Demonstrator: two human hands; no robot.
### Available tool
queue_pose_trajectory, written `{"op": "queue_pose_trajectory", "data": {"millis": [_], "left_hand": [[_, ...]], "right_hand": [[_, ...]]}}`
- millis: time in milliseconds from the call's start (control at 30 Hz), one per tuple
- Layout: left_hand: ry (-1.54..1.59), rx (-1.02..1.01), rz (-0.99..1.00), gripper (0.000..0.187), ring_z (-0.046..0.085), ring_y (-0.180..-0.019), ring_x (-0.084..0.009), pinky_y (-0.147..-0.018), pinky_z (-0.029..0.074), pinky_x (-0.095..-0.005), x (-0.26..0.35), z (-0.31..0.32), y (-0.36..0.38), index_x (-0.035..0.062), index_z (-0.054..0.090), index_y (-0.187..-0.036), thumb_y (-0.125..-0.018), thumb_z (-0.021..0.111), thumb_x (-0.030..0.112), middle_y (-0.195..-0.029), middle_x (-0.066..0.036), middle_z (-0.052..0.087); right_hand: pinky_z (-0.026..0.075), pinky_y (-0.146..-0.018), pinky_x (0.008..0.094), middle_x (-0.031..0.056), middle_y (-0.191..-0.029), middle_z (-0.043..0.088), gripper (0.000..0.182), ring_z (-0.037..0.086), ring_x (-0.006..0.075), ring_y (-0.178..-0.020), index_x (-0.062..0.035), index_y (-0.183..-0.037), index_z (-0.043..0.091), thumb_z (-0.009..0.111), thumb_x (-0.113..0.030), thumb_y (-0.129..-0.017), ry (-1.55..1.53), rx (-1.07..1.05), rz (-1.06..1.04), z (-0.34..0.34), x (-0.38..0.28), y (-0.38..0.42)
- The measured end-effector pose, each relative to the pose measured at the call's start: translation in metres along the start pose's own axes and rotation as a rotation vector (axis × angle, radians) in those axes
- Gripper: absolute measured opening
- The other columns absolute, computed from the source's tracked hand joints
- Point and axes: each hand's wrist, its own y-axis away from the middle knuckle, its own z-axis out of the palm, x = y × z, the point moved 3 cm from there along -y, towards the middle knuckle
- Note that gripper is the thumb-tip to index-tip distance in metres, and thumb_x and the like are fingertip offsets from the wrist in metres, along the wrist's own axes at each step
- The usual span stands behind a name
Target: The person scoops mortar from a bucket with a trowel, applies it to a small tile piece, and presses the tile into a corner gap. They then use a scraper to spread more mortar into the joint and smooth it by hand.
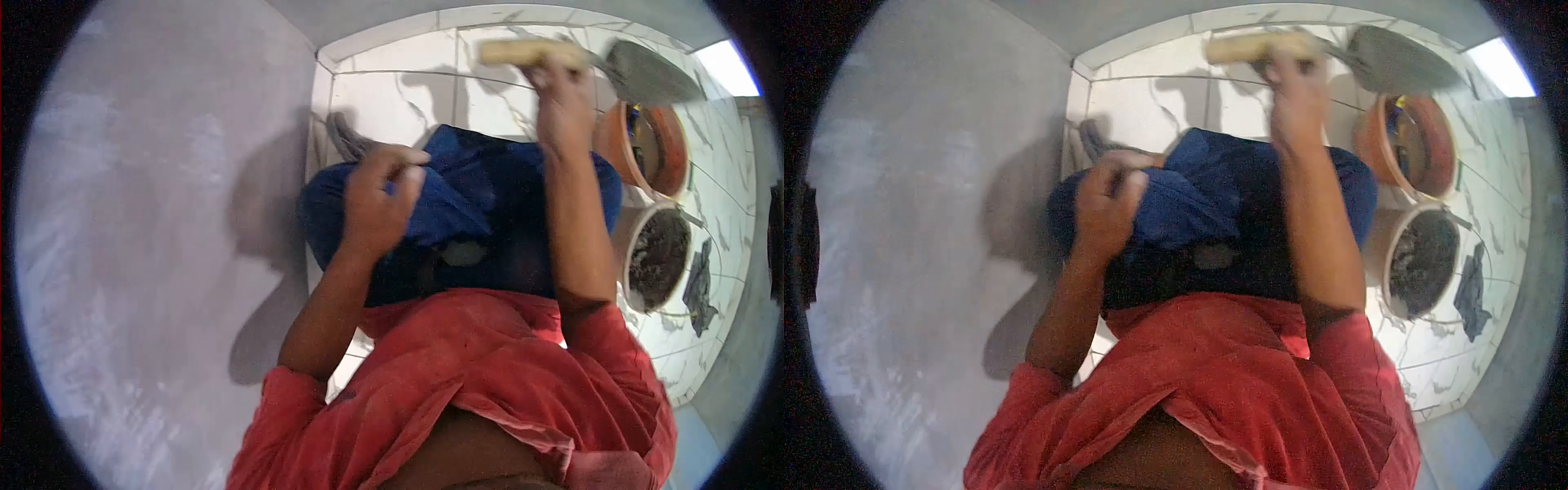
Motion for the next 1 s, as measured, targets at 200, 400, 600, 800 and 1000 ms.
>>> {"op": "queue_pose_trajectory", "data": {"millis": [200, 400, 600, 800, 1000], "left_hand": [[-0.844, 0.049, 0.193, 0.022, 0.061, -0.103, -0.0302, -0.088, 0.048, -0.0424, -0.080, -0.070, -0.147, 0.0085, 0.069, -0.104, -0.088, 0.056, 0.016, -0.104, -0.012, 0.067], [-1.607, -0.693, 0.404, 0.025, 0.057, -0.110, -0.0300, -0.099, 0.041, -0.0448, -0.198, -0.066, -0.222, 0.0051, 0.070, -0.104, -0.089, 0.052, 0.015, -0.106, -0.011, 0.064], [-1.783, -0.661, 0.495, 0.026, 0.049, -0.118, -0.0246, -0.100, 0.036, -0.0400, -0.217, -0.079, -0.235, 0.0047, 0.069, -0.104, -0.088, 0.052, 0.018, -0.111, -0.006, 0.062], [-1.699, -0.674, 0.387, 0.023, 0.055, -0.105, -0.0317, -0.089, 0.046, -0.0401, -0.210, -0.072, -0.246, 0.0058, 0.063, -0.105, -0.085, 0.054, 0.010, -0.107, -0.014, 0.060], [-1.725, -0.607, 0.264, 0.027, 0.050, -0.110, -0.0238, -0.097, 0.039, -0.0348, -0.220, -0.075, -0.246, 0.0033, 0.065, -0.110, -0.088, 0.053, 0.014, -0.115, -0.005, 0.059]], "right_hand": [[0.059, -0.082, 0.0351, 0.0153, -0.110, 0.058, 0.030, 0.064, 0.0248, -0.093, 0.0037, -0.115, 0.047, 0.064, -0.007, -0.091, -0.294, 0.095, 0.358, 0.134, 0.214, -0.025], [0.056, -0.072, 0.0316, 0.0130, -0.103, 0.058, 0.032, 0.062, 0.0209, -0.088, 0.0025, -0.111, 0.049, 0.066, -0.006, -0.085, -0.184, 0.315, 0.503, 0.178, 0.341, -0.018], [0.047, -0.089, 0.0367, 0.0153, -0.106, 0.061, 0.039, 0.060, 0.0261, -0.097, 0.0042, -0.116, 0.051, 0.069, -0.009, -0.084, 0.222, 0.293, 0.301, 0.194, 0.366, -0.005], [0.045, -0.091, 0.0400, 0.0203, -0.110, 0.061, 0.040, 0.061, 0.0325, -0.100, 0.0053, -0.115, 0.053, 0.070, -0.012, -0.083, 0.126, 0.287, 0.368, 0.195, 0.345, -0.017], [0.046, -0.090, 0.0476, 0.0254, -0.105, 0.061, 0.044, 0.060, 0.0425, -0.099, 0.0057, -0.115, 0.051, 0.071, -0.015, -0.081, 0.337, 0.259, 0.301, 0.202, 0.357, -0.014]]}}
